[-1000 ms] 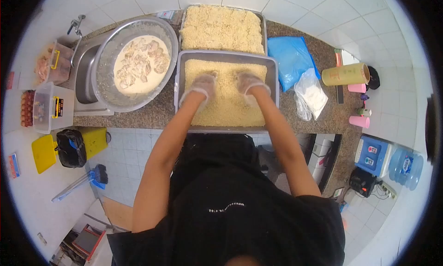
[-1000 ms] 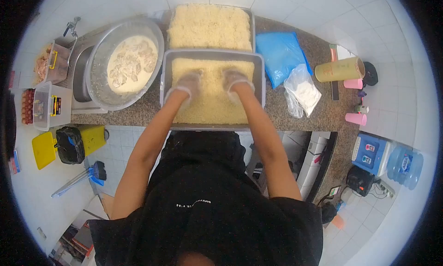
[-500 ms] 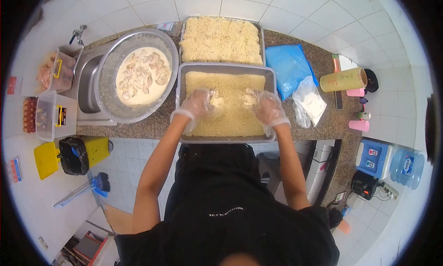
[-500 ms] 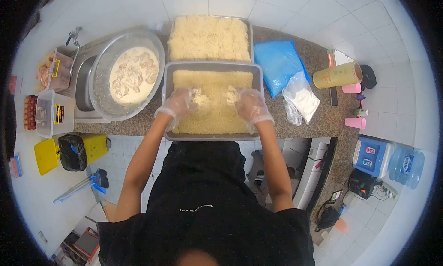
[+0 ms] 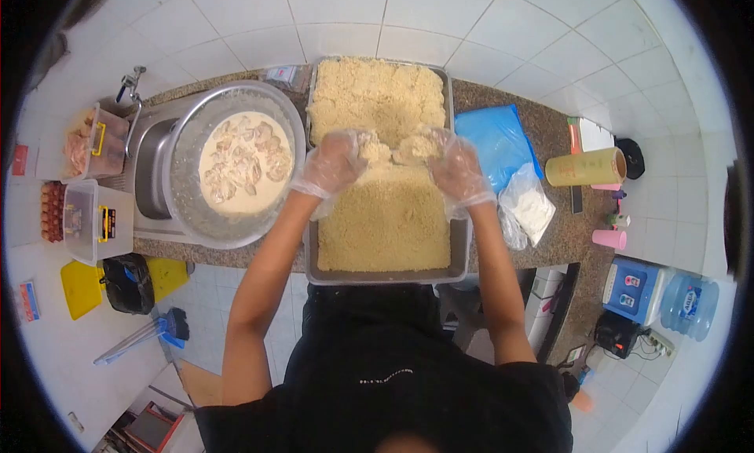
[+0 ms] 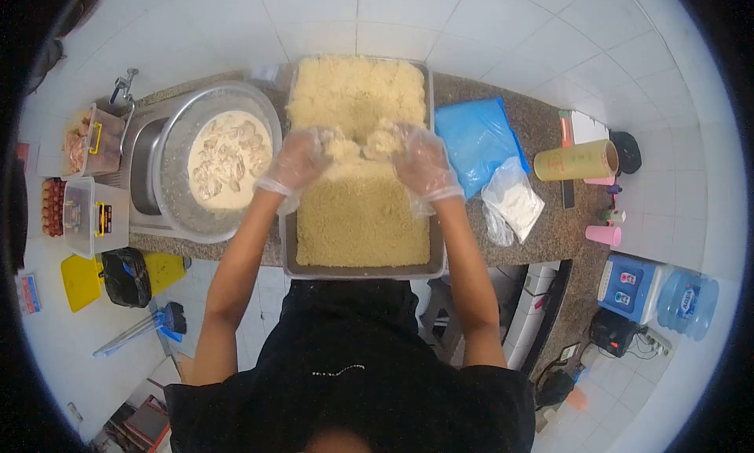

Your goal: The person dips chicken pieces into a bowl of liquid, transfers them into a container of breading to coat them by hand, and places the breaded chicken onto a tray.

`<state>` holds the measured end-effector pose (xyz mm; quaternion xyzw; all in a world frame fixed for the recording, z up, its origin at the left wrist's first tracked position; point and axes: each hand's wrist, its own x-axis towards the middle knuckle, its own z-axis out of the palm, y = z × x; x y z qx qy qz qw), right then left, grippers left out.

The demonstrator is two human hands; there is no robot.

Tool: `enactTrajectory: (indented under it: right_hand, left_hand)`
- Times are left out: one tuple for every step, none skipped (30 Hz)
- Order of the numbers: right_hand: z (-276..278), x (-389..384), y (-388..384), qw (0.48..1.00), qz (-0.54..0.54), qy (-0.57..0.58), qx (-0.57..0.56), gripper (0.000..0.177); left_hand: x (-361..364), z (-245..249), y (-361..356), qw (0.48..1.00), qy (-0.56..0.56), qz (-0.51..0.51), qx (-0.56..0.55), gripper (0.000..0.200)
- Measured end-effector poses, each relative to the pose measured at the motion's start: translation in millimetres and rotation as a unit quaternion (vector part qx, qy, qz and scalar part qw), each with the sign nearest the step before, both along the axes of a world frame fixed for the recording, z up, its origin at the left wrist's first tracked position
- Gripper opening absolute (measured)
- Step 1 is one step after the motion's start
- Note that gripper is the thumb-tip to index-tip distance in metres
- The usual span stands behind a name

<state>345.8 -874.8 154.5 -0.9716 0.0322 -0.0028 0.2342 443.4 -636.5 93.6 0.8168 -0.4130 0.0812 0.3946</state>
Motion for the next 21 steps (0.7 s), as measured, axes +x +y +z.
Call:
enactTrajectory:
  right_hand:
    - [0.0, 18.1, 0.1, 1.0, 0.0, -0.002, 0.0, 0.048]
    - [-0.7, 37.7, 0.5, 0.999, 0.025, -0.014, -0.02, 0.051]
    - [-2.1, 57.1, 1.1, 0.998, 0.049, -0.027, -0.039, 0.054]
    - [-4.7, 74.6, 1.5, 0.998, 0.049, -0.028, -0.038, 0.054]
    - [-7.4, 93.3, 1.3, 0.994, 0.105, -0.017, -0.024, 0.054]
    - [-9.2, 113.9, 1.1, 0.987, 0.16, -0.007, -0.011, 0.055]
    - [-8.1, 133.9, 2.4, 0.987, 0.161, -0.01, -0.011, 0.055]
    - [-5.3, 154.4, 4.0, 0.981, 0.173, 0.083, -0.014, 0.056]
    - [-2.7, 177.2, 6.3, 0.968, 0.182, 0.173, -0.018, 0.058]
    - [-3.7, 202.6, 9.4, 0.953, 0.165, 0.253, 0.019, 0.062]
    - [-19.3, 233.6, 6.0, 0.954, 0.166, 0.251, 0.02, 0.062]
    - [-50.7, 265.0, 0.0, 0.949, 0.168, 0.264, 0.05, 0.065]
    - [-78.8, 286.8, -2.7, 0.943, 0.173, 0.273, 0.078, 0.068]
    - [-105.6, 294.7, -2.1, 0.943, 0.176, 0.27, 0.079, 0.068]
    - [-128.6, 308.6, -2.7, 0.94, 0.159, 0.269, 0.136, 0.071]
    - [-139.1, 323.0, -1.1, 0.933, 0.142, 0.269, 0.195, 0.075]
    - [-131.7, 331.3, 3.5, 0.933, 0.146, 0.265, 0.195, 0.075]
    - [-128.6, 331.9, 6.9, 0.951, 0.157, 0.25, 0.095, 0.076]
    - [-132.4, 331.6, 7.8, 0.957, 0.166, 0.237, -0.005, 0.077]
    - [-135.8, 335.2, 8.1, 0.955, 0.167, 0.245, -0.002, 0.077]
    - [-138.4, 337.2, 8.2, 0.945, 0.172, 0.277, -0.008, 0.078]
  left_hand:
    - [17.3, 9.9, -2.7, 1.0, -0.002, 0.0, 0.0, 0.022]
    - [37.9, 21.4, -3.9, 0.997, 0.038, -0.003, 0.068, 0.022]
    - [57.1, 29.1, -4.0, 0.988, 0.077, -0.005, 0.136, 0.023]
    - [72.4, 32.3, -2.6, 0.988, 0.076, -0.005, 0.136, 0.023]
    - [88.2, 34.6, -0.9, 0.978, 0.089, 0.0, 0.191, 0.034]
    - [105.3, 35.8, 0.6, 0.964, 0.1, 0.006, 0.245, 0.046]
    - [122.5, 31.3, 3.3, 0.965, 0.098, 0.009, 0.245, 0.046]
    - [139.4, 24.5, 5.5, 0.958, 0.107, 0.006, 0.268, 0.047]
    - [158.4, 18.0, 5.4, 0.95, 0.115, 0.003, 0.29, 0.049]
    - [179.5, 16.1, 1.2, 0.95, 0.112, 0.005, 0.291, 0.049]
    - [201.2, 13.9, -4.1, 0.92, 0.172, 0.017, 0.352, 0.057]
    - [218.0, 10.9, -8.2, 0.882, 0.231, 0.029, 0.409, 0.064]
    - [232.8, -2.3, -10.2, 0.883, 0.229, 0.034, 0.409, 0.064]
    - [245.4, -27.1, -10.9, 0.881, 0.257, 0.052, 0.393, 0.066]
    - [260.5, -42.8, -11.1, 0.88, 0.281, 0.073, 0.375, 0.068]
    - [269.7, -50.6, -12.2, 0.881, 0.276, 0.079, 0.375, 0.068]
    - [273.8, -58.4, -16.0, 0.884, 0.265, 0.069, 0.378, 0.068]
    - [276.5, -68.5, -16.6, 0.885, 0.26, 0.056, 0.383, 0.067]
    - [282.5, -76.3, -15.2, 0.882, 0.267, 0.055, 0.385, 0.067]
    - [289.7, -83.8, -14.1, 0.878, 0.277, 0.027, 0.389, 0.067]
    - [289.9, -92.9, -11.7, 0.873, 0.288, -0.003, 0.393, 0.067]
